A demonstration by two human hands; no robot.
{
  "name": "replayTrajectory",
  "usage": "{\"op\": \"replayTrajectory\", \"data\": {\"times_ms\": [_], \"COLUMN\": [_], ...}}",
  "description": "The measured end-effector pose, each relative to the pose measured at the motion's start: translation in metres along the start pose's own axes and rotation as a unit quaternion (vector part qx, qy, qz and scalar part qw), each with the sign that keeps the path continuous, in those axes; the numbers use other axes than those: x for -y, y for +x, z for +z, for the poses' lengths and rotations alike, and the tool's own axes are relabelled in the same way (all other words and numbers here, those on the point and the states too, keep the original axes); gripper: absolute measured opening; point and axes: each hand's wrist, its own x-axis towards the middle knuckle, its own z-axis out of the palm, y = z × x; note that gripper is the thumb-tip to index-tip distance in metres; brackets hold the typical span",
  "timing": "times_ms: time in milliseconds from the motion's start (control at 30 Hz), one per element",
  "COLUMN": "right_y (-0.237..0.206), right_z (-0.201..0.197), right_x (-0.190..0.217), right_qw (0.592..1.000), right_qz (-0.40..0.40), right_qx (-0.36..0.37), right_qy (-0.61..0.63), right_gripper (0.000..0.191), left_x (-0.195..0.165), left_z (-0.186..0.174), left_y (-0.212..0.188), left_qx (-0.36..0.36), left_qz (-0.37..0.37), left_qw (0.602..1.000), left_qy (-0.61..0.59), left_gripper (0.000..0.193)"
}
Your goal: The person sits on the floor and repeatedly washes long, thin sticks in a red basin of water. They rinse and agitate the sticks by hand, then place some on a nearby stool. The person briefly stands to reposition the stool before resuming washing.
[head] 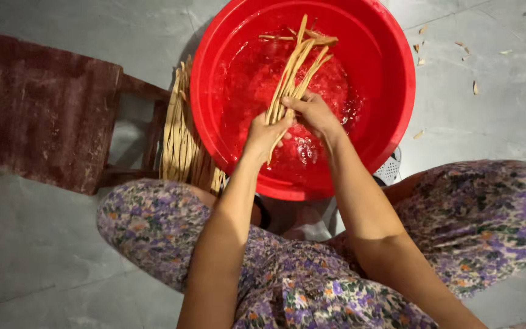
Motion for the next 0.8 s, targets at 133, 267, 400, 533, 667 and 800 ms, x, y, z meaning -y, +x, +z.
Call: {"op": "replayTrajectory", "data": {"times_ms": [133, 267, 400, 533, 667, 800], "right_y": [-0.006, -0.019, -0.024, -0.019, -0.016, -0.016], "right_z": [0.001, -0.003, 0.010, 0.022, 0.024, 0.032], "right_x": [0.002, 0.021, 0.030, 0.028, 0.028, 0.024], "right_qw": [0.999, 0.985, 0.977, 0.981, 0.977, 0.988], "right_qz": [-0.034, -0.057, -0.084, -0.128, -0.147, -0.132], "right_qx": [0.014, 0.069, 0.102, 0.090, 0.067, -0.027], "right_qy": [0.008, 0.147, 0.169, 0.113, 0.139, 0.079], "right_gripper": [0.027, 0.035, 0.042, 0.043, 0.036, 0.018], "left_x": [-0.009, -0.034, -0.058, -0.064, -0.062, -0.063], "left_z": [0.017, 0.011, -0.010, -0.026, -0.027, -0.018], "left_y": [-0.005, -0.001, 0.003, -0.001, -0.004, -0.002], "left_qx": [-0.046, 0.016, 0.108, 0.127, 0.152, 0.123], "left_qz": [0.036, -0.005, -0.047, -0.005, -0.028, 0.000], "left_qw": [0.997, 0.990, 0.992, 0.992, 0.985, 0.988], "left_qy": [-0.051, -0.141, -0.046, 0.011, -0.075, -0.089], "left_gripper": [0.035, 0.029, 0.027, 0.027, 0.026, 0.029]}}
